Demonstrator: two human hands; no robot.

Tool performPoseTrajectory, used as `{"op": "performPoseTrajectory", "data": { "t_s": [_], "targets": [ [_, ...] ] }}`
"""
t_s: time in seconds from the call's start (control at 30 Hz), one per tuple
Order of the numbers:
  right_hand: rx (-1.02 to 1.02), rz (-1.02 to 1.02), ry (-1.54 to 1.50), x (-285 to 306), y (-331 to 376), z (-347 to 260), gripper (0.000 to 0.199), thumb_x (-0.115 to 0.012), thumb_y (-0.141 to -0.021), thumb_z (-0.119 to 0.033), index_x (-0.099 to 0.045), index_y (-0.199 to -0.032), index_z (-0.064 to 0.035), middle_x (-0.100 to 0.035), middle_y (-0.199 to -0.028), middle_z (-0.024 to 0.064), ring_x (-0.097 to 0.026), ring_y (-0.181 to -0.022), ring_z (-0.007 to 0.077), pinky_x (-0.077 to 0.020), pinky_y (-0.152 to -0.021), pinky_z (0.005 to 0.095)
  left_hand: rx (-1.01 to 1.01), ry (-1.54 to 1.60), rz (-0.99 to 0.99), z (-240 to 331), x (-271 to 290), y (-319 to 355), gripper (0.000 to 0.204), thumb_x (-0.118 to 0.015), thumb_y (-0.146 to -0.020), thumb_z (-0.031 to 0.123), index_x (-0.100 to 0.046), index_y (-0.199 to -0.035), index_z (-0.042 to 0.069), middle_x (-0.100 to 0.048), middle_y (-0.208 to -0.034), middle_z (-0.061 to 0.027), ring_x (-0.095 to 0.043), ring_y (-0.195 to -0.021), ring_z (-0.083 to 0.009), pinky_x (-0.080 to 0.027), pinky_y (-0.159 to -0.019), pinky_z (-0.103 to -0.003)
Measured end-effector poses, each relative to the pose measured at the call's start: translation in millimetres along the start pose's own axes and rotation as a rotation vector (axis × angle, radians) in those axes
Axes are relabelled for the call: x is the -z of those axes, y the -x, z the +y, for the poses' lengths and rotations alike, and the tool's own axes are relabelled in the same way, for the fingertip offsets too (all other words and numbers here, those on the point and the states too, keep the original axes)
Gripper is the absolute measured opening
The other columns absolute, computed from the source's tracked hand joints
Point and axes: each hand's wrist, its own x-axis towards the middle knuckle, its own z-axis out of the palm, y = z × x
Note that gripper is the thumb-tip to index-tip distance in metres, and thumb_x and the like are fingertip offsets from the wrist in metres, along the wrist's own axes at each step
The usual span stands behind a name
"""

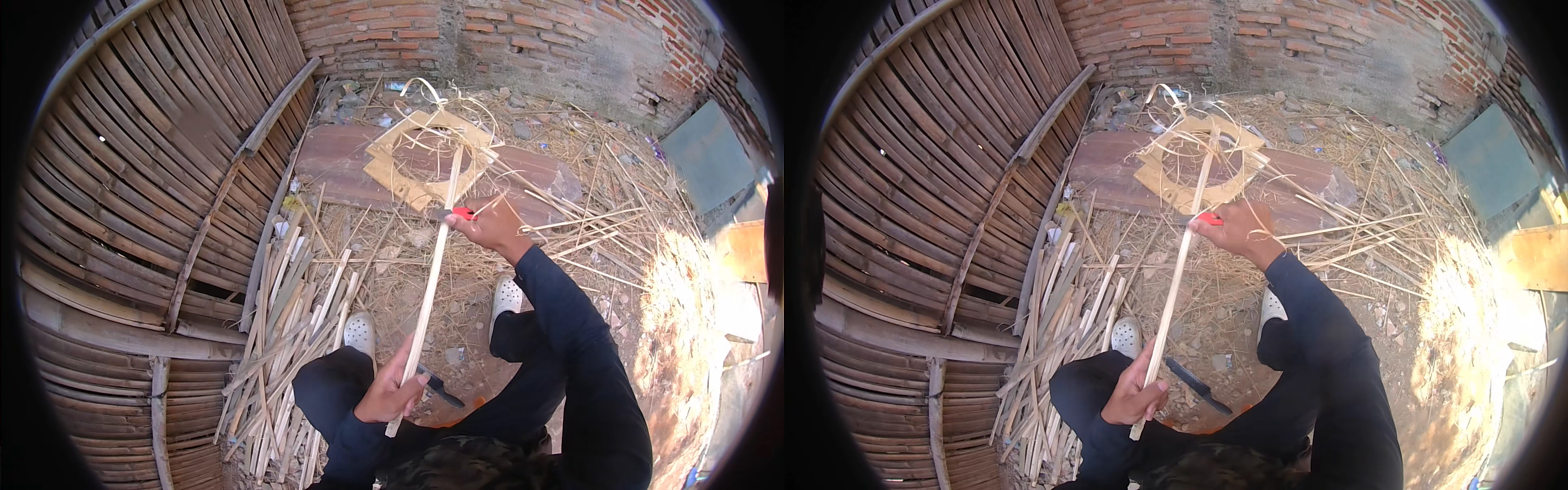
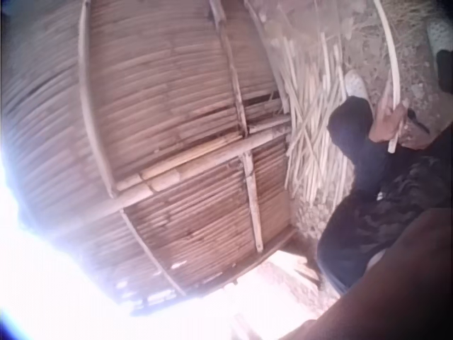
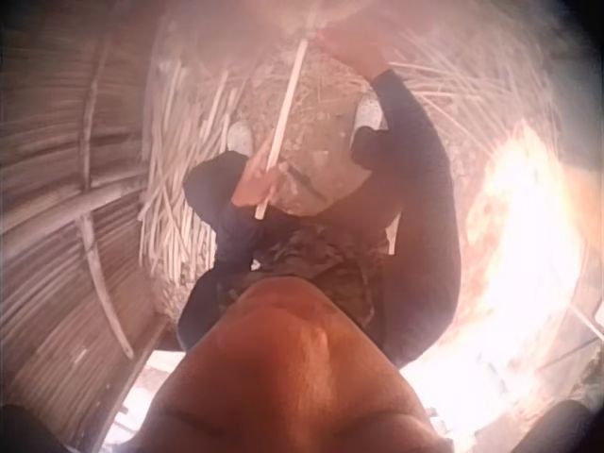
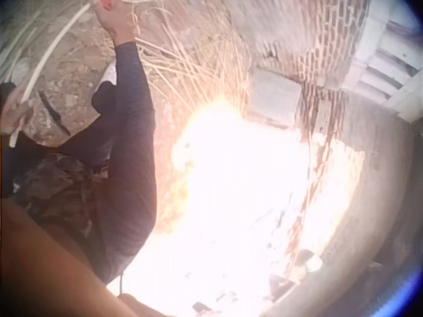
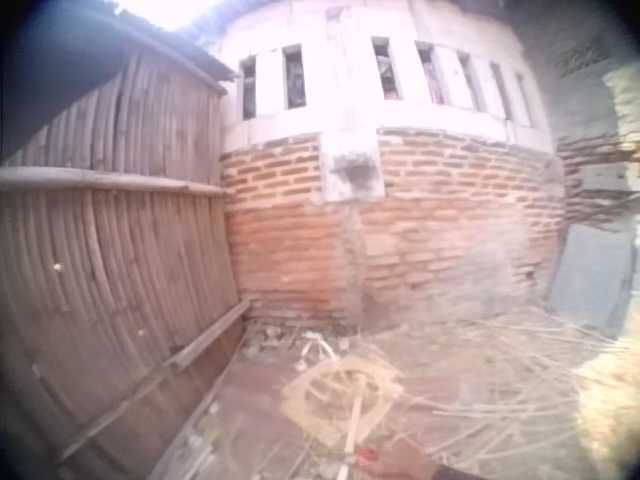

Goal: The person sits on the ground and uses a red utility knife to shave thin strips from a long bamboo rod. They repeatedly scrape the blade along the rod's length to remove the outer layer, creating fine shavings that fall to the ground.

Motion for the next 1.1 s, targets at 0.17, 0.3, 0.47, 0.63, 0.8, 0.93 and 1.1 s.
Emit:
{"op": "performPoseTrajectory", "data": {
  "t_s": [0.17,0.3,0.47,0.63,0.8,0.93,1.1],
  "targets": [
    [0.224,-0.041,-0.024,-3,27,-41,0.060,-0.058,-0.081,-0.064,-0.063,-0.062,-0.0070,-0.054,-0.050,0.0126,-0.059,-0.049,0.0327,-0.0446,-0.047,0.0422,-0.005,0.015,0.040,2,3,0,0.074,-0.047,-0.096,0.003,-0.002,-0.154,0.010,-0.043,-0.053,0.0029,-0.038,-0.039,-0.0056,-0.035,-0.048,-0.023],
    [0.258,-0.021,-0.085,1,18,-42,0.059,-0.061,-0.081,-0.061,-0.057,-0.058,-0.0071,-0.052,-0.050,0.0124,-0.056,-0.048,0.0341,-0.0424,-0.046,0.0436,-0.005,0.020,0.054,7,4,0,0.074,-0.047,-0.096,0.003,-0.002,-0.154,0.010,-0.043,-0.053,0.0027,-0.037,-0.040,-0.0054,-0.035,-0.048,-0.022],
    [0.029,0.149,0.138,-4,-17,29,0.061,-0.057,-0.082,-0.068,-0.068,-0.067,-0.0093,-0.059,-0.053,0.0133,-0.063,-0.054,0.0322,-0.0483,-0.051,0.0425,0.011,0.010,0.009,6,2,1,0.076,-0.048,-0.095,0.002,-0.002,-0.155,0.010,-0.043,-0.054,0.0031,-0.037,-0.041,-0.0051,-0.035,-0.047,-0.022],
    [-0.162,0.159,0.290,6,-33,60,0.062,-0.053,-0.085,-0.067,-0.071,-0.072,-0.0091,-0.063,-0.060,0.0171,-0.065,-0.063,0.0367,-0.0487,-0.057,0.0476,0.041,-0.028,-0.034,3,1,2,0.075,-0.050,-0.096,0.003,-0.004,-0.155,0.010,-0.047,-0.063,0.0034,-0.042,-0.046,-0.0041,-0.037,-0.044,-0.019],
    [-0.318,0.232,0.201,19,-38,102,0.066,-0.048,-0.088,-0.066,-0.070,-0.073,-0.0052,-0.064,-0.066,0.0208,-0.065,-0.069,0.0385,-0.0473,-0.060,0.0488,0.117,-0.073,-0.091,2,-1,0,0.075,-0.049,-0.095,0.000,-0.004,-0.155,0.011,-0.046,-0.063,0.0031,-0.041,-0.046,-0.0042,-0.038,-0.045,-0.020],
    [-0.571,0.135,0.016,11,-36,117,0.077,-0.044,-0.090,-0.069,-0.061,-0.062,0.0010,-0.056,-0.055,0.0181,-0.058,-0.056,0.0339,-0.0423,-0.053,0.0446,0.112,0.149,-0.122,-11,-1,-18,0.070,-0.045,-0.096,0.003,-0.007,-0.154,0.011,-0.044,-0.057,0.0013,-0.039,-0.041,-0.0062,-0.034,-0.043,-0.021],
    [-0.291,0.007,-0.442,24,-21,45,0.081,-0.044,-0.091,-0.069,-0.043,-0.051,0.0010,-0.036,-0.045,0.0064,-0.035,-0.046,0.0198,-0.0325,-0.048,0.0398,0.067,0.455,-0.117,5,-3,-16,0.064,-0.040,-0.097,0.011,-0.012,-0.154,0.011,-0.040,-0.053,-0.0002,-0.035,-0.037,-0.0071,-0.034,-0.043,-0.021]
  ]
}}
